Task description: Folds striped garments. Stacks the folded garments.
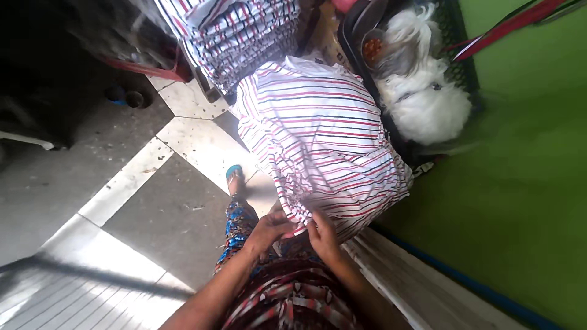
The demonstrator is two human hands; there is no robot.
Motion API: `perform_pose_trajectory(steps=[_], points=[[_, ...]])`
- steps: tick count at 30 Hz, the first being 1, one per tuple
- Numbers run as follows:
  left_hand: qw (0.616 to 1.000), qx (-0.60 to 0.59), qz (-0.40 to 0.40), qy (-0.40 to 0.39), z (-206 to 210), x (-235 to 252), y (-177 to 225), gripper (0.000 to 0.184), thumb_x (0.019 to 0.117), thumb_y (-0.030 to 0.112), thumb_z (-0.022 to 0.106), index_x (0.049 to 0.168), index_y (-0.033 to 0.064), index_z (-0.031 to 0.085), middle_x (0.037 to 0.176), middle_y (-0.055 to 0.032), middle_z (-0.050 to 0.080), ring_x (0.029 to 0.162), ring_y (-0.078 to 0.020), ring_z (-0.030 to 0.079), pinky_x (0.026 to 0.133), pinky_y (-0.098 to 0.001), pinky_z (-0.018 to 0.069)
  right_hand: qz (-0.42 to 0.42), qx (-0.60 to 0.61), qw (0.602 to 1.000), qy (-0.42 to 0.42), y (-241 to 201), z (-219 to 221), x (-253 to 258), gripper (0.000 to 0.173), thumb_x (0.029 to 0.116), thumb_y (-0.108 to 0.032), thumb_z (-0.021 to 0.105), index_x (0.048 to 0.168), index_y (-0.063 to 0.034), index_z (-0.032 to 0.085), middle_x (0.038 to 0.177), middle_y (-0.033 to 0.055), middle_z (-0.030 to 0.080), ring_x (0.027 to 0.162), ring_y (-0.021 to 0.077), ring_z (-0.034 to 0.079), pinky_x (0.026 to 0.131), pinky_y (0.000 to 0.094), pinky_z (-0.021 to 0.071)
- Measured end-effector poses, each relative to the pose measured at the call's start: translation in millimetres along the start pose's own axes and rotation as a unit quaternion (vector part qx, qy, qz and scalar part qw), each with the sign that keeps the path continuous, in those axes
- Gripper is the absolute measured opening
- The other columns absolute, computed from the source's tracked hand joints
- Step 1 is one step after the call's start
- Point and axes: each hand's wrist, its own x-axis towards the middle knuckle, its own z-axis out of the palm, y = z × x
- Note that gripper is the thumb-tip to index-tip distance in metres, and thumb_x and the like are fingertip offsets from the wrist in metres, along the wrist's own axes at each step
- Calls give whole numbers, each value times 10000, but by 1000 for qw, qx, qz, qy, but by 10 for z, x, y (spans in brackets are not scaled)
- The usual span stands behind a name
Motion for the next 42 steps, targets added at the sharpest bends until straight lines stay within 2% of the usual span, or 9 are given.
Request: perform_pose_trajectory(steps=[4,9,12,17,20,24,28,32,42], points=[[1000,11,6,14,85,15,29,112,921,-45,652,900,49,593,719,14,666,631,-63,645,631,-214,559,-17,9,1000,19,0,-30,-38,329,895,58,534,1181,132,679,1144,256,707,1054,290,708,944,375,569],[992,-101,-62,34,157,61,78,116,1025,-10,432,1020,38,537,779,-33,675,687,-96,687,685,-228,591,-21,0,1000,12,3,-21,-35,316,896,66,535,1164,127,691,1153,257,711,1055,300,716,949,376,569],[995,-86,-55,18,162,101,37,119,1042,-4,458,991,53,550,763,-13,671,668,-65,656,645,-196,555,-10,18,1000,7,21,-73,-19,312,906,62,523,1163,132,685,1130,249,715,1041,273,716,941,351,567],[998,-59,8,7,202,156,-19,47,1015,-8,523,1012,21,561,835,-23,669,741,-97,680,726,-257,599,-8,28,1000,-6,40,-143,20,294,918,63,522,1155,151,671,1111,254,715,1037,274,716,946,363,566],[999,-44,26,8,231,169,-14,95,1005,2,497,934,51,536,758,2,648,679,-84,658,688,-246,584,-13,27,1000,-7,52,-164,29,318,916,68,513,1184,148,663,1137,256,712,1062,276,712,958,359,562],[998,-55,33,-11,280,155,30,115,969,5,490,900,74,552,717,19,657,637,-72,651,646,-224,570,-16,7,998,59,57,-125,5,341,880,76,508,1171,178,656,1140,288,705,1070,306,712,970,361,555],[997,-75,5,-1,309,113,90,131,974,-26,474,925,71,547,721,15,658,621,-64,647,622,-211,570,-47,25,998,22,88,-147,-37,332,906,29,530,1180,169,654,1157,274,703,1089,275,705,986,337,546],[995,-101,-17,6,301,107,109,118,985,-36,474,985,60,543,778,-6,677,665,-70,665,645,-213,578,-50,0,999,-12,83,-163,-82,482,884,-148,689,1254,153,623,1227,288,668,1143,300,676,1015,353,530],[998,-53,20,1,149,140,19,171,912,-34,524,1059,41,569,779,7,665,652,-64,636,620,-213,552,5,72,997,-22,27,-146,-53,394,874,-79,725,1202,133,665,1195,265,681,1117,258,681,986,315,546]])
